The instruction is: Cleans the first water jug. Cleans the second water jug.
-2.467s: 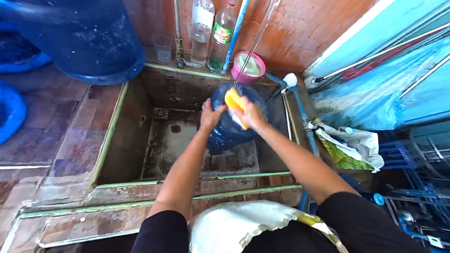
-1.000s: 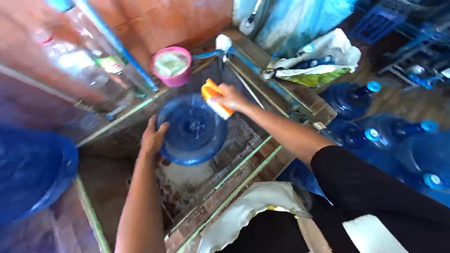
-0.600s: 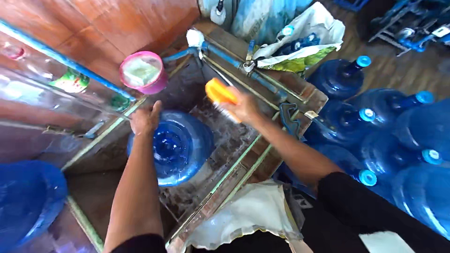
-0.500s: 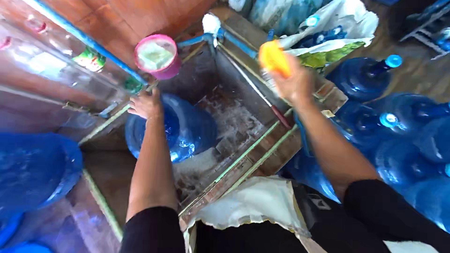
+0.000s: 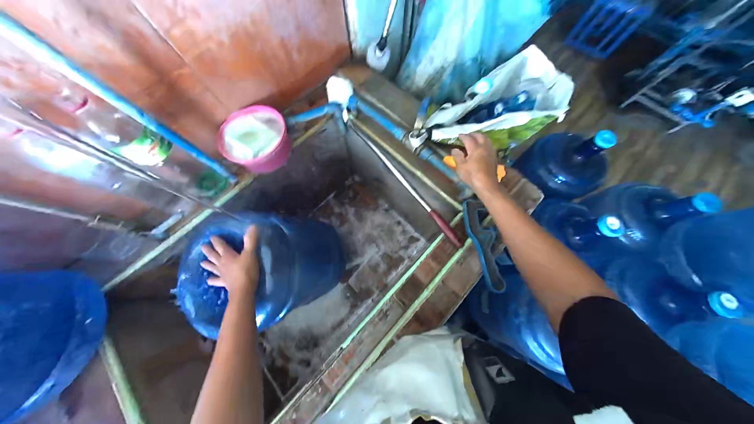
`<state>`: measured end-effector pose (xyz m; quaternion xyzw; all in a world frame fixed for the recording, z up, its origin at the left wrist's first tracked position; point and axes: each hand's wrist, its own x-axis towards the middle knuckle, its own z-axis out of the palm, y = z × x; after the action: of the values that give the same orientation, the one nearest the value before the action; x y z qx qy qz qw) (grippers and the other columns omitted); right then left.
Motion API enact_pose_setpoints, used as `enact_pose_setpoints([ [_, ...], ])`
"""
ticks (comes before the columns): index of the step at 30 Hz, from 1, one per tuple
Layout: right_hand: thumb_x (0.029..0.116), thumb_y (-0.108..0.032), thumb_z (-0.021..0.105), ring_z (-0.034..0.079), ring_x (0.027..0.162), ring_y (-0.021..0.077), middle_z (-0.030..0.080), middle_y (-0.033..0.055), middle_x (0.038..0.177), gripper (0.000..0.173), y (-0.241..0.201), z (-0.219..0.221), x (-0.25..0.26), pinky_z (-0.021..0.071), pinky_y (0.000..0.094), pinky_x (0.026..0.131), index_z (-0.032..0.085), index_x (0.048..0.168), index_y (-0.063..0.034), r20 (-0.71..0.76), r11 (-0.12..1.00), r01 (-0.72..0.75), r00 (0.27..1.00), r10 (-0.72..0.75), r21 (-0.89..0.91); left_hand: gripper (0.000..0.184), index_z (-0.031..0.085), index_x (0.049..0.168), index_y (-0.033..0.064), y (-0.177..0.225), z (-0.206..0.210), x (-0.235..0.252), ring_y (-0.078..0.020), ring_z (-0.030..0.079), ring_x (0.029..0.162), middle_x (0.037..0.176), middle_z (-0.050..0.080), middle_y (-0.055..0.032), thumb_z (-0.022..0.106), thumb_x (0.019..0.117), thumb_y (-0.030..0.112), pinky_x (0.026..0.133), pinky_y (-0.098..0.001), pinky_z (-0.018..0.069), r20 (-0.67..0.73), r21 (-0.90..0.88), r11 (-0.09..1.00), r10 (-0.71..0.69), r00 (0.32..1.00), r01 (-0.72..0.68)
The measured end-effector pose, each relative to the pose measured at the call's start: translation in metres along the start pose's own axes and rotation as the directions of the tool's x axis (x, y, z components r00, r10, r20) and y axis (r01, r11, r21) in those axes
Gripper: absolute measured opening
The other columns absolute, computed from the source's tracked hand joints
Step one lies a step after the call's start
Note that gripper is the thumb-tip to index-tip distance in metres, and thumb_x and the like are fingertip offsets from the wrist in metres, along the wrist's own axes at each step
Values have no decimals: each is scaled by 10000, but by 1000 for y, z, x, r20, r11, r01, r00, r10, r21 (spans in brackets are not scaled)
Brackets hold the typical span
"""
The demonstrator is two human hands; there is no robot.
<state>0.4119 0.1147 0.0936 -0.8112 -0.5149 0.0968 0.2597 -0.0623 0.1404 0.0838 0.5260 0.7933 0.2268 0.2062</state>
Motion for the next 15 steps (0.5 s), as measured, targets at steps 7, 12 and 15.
enact_pose_setpoints([
  [7,1047,-551,485,361,1443,509,447,325,1511,743,-48,20,98,291,654,1156,521,1428,85,151,992,-68,985,84,-107,926,283,1578,-62,-27,22,-64,-516,165,1532,1656,131,-338,511,965,593,1181,-726,104,-122,95,967,247,961,-237],
  [12,971,-159,615,388,1414,539,472,356,1468,464,-83,49,122,325,709,1107,572,1362,87,240,994,25,971,1,-104,989,208,1611,-30,-52,25,-83,-474,72,1562,1686,48,-292,566,927,589,1201,-699,44,-81,89,969,237,968,-230],
  [15,997,-123,581,391,1431,508,489,320,1483,433,-103,52,119,294,692,1144,580,1398,41,341,975,211,924,-174,-73,1015,264,1603,-8,-60,30,-91,-447,106,1565,1690,99,-266,593,890,635,1202,-698,57,-55,110,936,341,938,-334],
])
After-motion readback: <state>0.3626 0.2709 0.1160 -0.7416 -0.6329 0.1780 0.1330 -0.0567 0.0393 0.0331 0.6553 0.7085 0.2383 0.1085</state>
